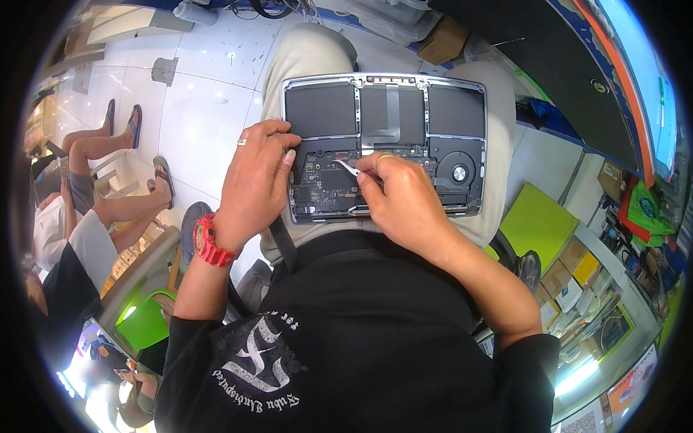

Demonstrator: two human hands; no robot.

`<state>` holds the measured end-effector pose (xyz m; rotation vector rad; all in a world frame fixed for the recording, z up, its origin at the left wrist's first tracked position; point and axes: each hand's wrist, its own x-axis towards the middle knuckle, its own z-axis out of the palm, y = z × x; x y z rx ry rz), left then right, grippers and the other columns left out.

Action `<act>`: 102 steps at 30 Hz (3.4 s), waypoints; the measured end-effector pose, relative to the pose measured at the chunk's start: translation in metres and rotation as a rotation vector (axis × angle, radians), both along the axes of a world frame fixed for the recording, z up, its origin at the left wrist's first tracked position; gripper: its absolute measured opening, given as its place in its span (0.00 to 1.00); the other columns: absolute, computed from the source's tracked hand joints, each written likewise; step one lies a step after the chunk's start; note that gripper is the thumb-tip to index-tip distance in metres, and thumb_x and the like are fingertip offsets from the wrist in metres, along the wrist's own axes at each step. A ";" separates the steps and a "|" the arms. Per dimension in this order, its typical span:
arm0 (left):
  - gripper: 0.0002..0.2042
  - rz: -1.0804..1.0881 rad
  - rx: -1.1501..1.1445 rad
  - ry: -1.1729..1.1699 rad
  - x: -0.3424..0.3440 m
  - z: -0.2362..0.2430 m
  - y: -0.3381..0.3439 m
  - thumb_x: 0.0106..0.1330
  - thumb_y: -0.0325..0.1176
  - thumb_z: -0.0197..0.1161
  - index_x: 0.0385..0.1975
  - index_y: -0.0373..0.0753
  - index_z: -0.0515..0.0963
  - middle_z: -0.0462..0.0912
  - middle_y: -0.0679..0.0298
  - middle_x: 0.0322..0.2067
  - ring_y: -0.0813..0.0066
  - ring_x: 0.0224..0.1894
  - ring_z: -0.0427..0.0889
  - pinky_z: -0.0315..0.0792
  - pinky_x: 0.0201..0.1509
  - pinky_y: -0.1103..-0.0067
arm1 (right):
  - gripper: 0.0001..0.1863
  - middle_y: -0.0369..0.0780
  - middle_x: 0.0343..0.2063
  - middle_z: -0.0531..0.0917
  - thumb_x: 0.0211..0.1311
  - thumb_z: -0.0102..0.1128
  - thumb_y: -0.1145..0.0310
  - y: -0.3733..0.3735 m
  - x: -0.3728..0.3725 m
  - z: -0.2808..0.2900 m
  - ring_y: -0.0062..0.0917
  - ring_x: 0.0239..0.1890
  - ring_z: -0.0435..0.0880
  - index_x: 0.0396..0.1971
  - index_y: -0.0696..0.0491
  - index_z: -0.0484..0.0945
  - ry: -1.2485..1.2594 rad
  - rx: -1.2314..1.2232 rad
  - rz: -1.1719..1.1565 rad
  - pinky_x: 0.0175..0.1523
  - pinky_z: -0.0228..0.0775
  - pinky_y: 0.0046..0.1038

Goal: The person works on the internal components of an open laptop using a screwdriver and tweezers to manipulate small parts and connectors.

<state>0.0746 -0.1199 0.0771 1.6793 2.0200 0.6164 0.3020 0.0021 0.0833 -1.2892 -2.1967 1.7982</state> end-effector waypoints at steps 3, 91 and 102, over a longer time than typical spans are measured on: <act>0.11 0.008 -0.005 -0.012 0.001 0.001 -0.001 0.76 0.21 0.61 0.54 0.31 0.83 0.81 0.46 0.60 0.42 0.62 0.80 0.73 0.69 0.56 | 0.11 0.57 0.41 0.92 0.76 0.65 0.75 0.001 -0.003 0.004 0.48 0.46 0.95 0.49 0.67 0.87 -0.021 -0.038 0.001 0.53 0.84 0.40; 0.10 -0.124 0.050 0.036 0.003 -0.002 -0.001 0.68 0.23 0.71 0.47 0.35 0.87 0.82 0.51 0.56 0.43 0.69 0.79 0.71 0.73 0.53 | 0.11 0.38 0.38 0.91 0.80 0.65 0.75 0.002 -0.005 -0.015 0.16 0.41 0.87 0.54 0.66 0.86 0.020 -0.262 -0.140 0.48 0.79 0.22; 0.14 -0.201 0.022 0.022 0.005 -0.001 -0.002 0.61 0.20 0.72 0.47 0.38 0.88 0.82 0.52 0.57 0.45 0.70 0.78 0.71 0.75 0.53 | 0.12 0.37 0.37 0.90 0.81 0.64 0.74 0.005 -0.008 -0.007 0.15 0.39 0.85 0.55 0.66 0.86 -0.010 -0.305 -0.159 0.46 0.78 0.21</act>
